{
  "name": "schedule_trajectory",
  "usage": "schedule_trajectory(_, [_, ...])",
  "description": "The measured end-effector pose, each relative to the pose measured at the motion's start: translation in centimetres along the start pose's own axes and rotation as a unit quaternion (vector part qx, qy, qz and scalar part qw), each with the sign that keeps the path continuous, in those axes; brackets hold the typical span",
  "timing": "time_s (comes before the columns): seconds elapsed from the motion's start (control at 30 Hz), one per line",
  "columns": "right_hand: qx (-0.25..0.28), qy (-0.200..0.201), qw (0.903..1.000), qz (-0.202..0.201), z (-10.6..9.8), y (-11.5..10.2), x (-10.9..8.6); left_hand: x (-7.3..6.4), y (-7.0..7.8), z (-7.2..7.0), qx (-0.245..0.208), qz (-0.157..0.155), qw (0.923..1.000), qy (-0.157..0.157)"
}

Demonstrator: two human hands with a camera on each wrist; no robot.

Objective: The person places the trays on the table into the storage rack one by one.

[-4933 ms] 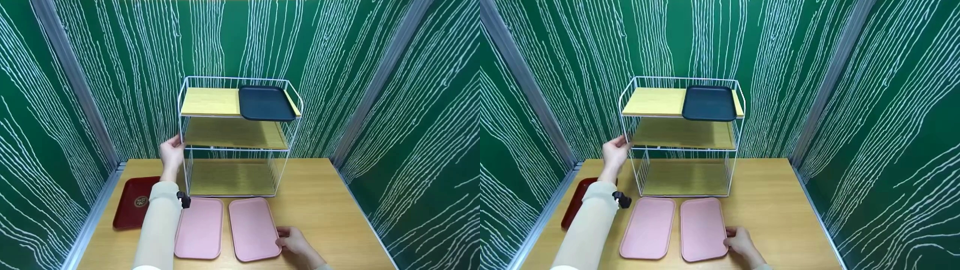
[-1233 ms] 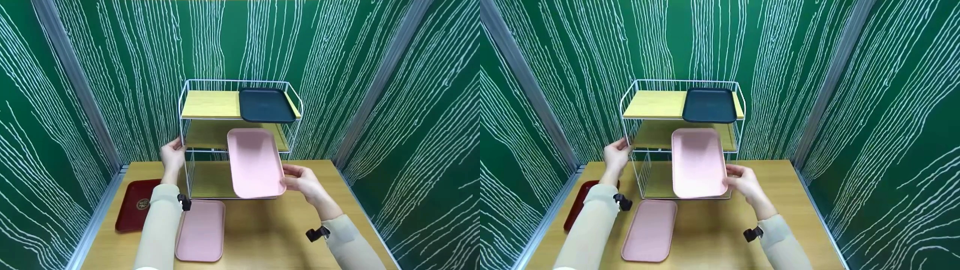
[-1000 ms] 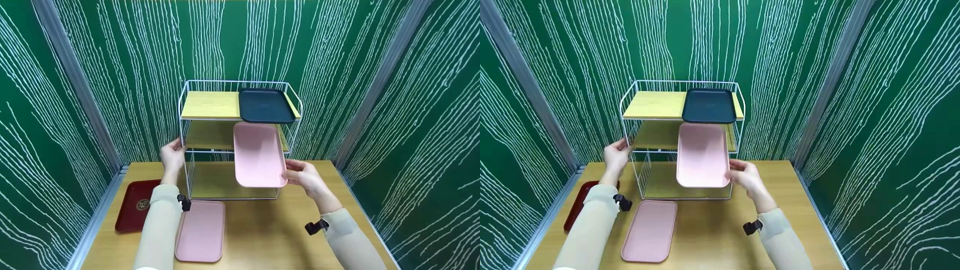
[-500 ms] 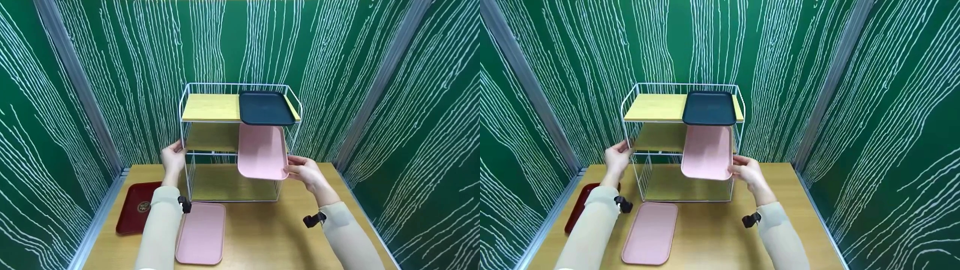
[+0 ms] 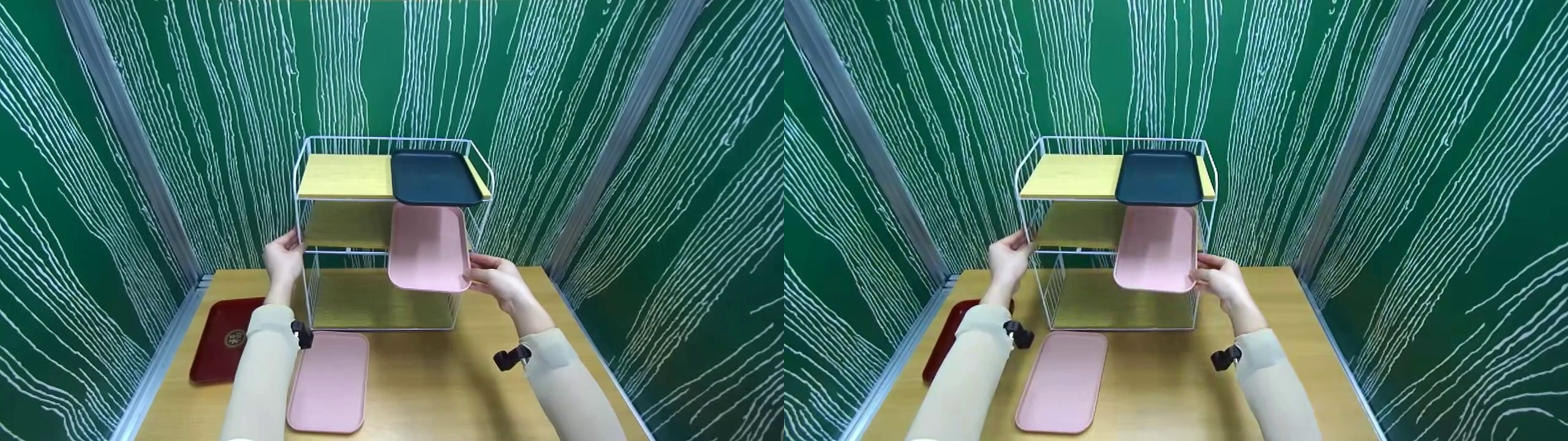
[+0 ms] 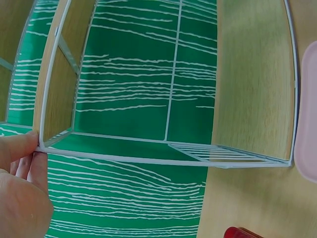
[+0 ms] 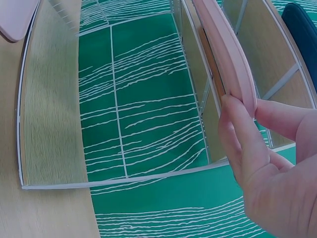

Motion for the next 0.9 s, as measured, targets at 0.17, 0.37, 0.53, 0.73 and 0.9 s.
schedule_trajectory(0.17, [0.011, 0.004, 0.9999, 0.003, 0.0, 0.2, 0.1, 0.1, 0.1, 0.0, 0.005, 0.0, 1.0, 0.001])
schedule_trajectory(0.37, [0.039, 0.027, 0.9988, 0.005, 0.1, 0.2, -0.4, 0.1, -0.1, 0.0, 0.006, -0.004, 1.0, -0.003])
schedule_trajectory(0.53, [0.094, 0.043, 0.9947, 0.001, 0.5, 0.5, -1.1, -0.1, 0.0, -0.1, 0.009, -0.004, 0.9999, -0.009])
schedule_trajectory(0.73, [0.145, 0.043, 0.9873, -0.05, 1.4, 1.6, -2.1, -0.3, 0.1, -0.1, 0.004, 0.016, 0.9999, 0.001])
schedule_trajectory(0.9, [0.149, 0.07, 0.9788, -0.122, 2.4, 2.7, -3.1, -0.4, 0.1, -0.1, 0.001, 0.007, 1.0, -0.007])
Point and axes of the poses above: each hand's wrist, its own x-axis towards the middle knuckle, its own z-axis out of the palm, y = z × x, the point moved 4 cm from there along x, towards the middle knuckle, and after that the axes turned 2 degrees about y, right-handed, at the moved point
